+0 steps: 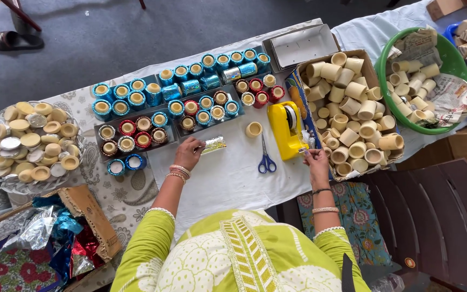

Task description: Wrapping small decorative clay cones with colored foil paper.

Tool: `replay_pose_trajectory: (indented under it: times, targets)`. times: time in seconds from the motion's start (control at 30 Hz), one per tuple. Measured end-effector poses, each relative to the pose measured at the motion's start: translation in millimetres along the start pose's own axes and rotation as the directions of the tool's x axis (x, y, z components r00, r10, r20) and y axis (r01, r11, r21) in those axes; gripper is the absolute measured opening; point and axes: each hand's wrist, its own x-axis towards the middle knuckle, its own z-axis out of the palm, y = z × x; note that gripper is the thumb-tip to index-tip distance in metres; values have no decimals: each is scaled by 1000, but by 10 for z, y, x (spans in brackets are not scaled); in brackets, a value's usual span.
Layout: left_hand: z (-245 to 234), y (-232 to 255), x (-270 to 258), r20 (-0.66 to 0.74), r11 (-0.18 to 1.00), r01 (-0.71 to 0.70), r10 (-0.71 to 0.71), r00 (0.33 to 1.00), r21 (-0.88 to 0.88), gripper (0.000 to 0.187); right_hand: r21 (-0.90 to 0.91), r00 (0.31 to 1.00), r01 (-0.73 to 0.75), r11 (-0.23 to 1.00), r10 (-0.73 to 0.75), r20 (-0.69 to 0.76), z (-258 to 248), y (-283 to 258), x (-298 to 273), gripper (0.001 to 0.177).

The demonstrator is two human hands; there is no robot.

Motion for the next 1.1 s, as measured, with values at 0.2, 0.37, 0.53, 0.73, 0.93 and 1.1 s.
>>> replay_pose_trajectory:
  times: [0.2,0.37,0.53,0.73,0.93,1.1]
  targets:
    - [1,14,-7,6,1000,3,-3,1000,-30,10,68,997,-75,995,74,17,1,156,-107,15]
    - [2,-14,-17,-11,1000,5,-5,1000,-14,9,240,991,-120,963,103,83,54,381,-83,16]
    - [-12,23,-17,-6,999,18,-18,1000,-42,7,459,991,-125,879,89,99,222,263,-218,20]
    - [50,-38,-35,-5,997,51,-52,999,-64,9,183,988,-63,981,36,149,-24,1305,-202,19]
    - [17,11,22,-27,988,114,-117,993,-99,7,-205,935,256,945,-188,301,1184,365,-1040,13]
    - [-11,89,-2,-14,985,144,-146,989,-98,10,-116,865,29,993,34,500,2208,-85,-1161,9]
